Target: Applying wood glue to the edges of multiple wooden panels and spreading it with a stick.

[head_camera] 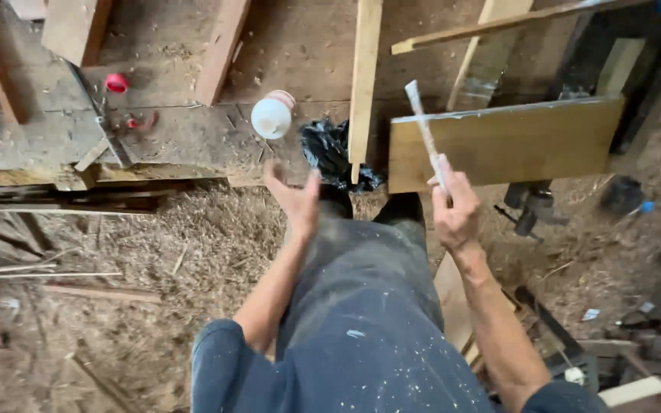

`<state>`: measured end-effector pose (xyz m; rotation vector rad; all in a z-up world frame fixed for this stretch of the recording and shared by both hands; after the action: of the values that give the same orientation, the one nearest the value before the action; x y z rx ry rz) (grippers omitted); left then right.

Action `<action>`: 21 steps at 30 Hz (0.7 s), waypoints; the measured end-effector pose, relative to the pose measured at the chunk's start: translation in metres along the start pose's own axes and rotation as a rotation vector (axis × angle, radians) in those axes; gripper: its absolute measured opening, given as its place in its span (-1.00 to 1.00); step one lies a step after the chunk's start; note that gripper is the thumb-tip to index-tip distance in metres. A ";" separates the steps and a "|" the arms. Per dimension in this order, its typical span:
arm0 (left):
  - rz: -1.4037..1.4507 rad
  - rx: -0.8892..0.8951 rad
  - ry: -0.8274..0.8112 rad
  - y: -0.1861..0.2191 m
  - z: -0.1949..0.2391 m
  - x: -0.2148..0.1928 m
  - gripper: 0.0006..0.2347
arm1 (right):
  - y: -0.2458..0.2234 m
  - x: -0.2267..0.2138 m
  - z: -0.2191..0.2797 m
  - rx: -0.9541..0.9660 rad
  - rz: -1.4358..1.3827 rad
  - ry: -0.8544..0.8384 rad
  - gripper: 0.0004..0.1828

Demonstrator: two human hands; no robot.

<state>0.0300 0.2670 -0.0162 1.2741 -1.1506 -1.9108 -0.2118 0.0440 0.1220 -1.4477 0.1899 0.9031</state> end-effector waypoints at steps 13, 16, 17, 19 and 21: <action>0.073 0.783 -0.103 0.091 -0.102 0.019 -0.28 | -0.176 -0.064 -0.031 -0.388 0.297 -0.238 -0.71; 0.035 1.006 -0.153 0.153 -0.087 -0.008 -0.19 | -0.220 -0.086 -0.016 -0.544 0.467 -0.236 -0.70; -0.075 0.994 -0.174 0.159 -0.086 -0.009 -0.22 | -0.229 -0.091 -0.009 -0.620 0.627 -0.211 -0.73; -0.183 0.991 -0.202 0.176 -0.083 -0.015 -0.23 | -0.244 -0.103 0.006 -0.685 0.786 -0.175 -0.75; -0.310 1.095 -0.248 0.204 -0.079 -0.019 -0.30 | -0.257 -0.108 0.015 -0.710 1.101 -0.138 -0.67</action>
<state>0.1092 0.1591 0.1580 1.8403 -2.4336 -1.6579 -0.1292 0.0465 0.3888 -1.9183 0.6451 2.1120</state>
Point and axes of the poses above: each hand's wrist, its own z-axis away from the middle knuckle, its own x-axis out of the palm, y = z × x, the point moved 8 cm from there along -z, towards the middle knuckle, and after that the axes turned 12 degrees about x, right-handed, at the moved point
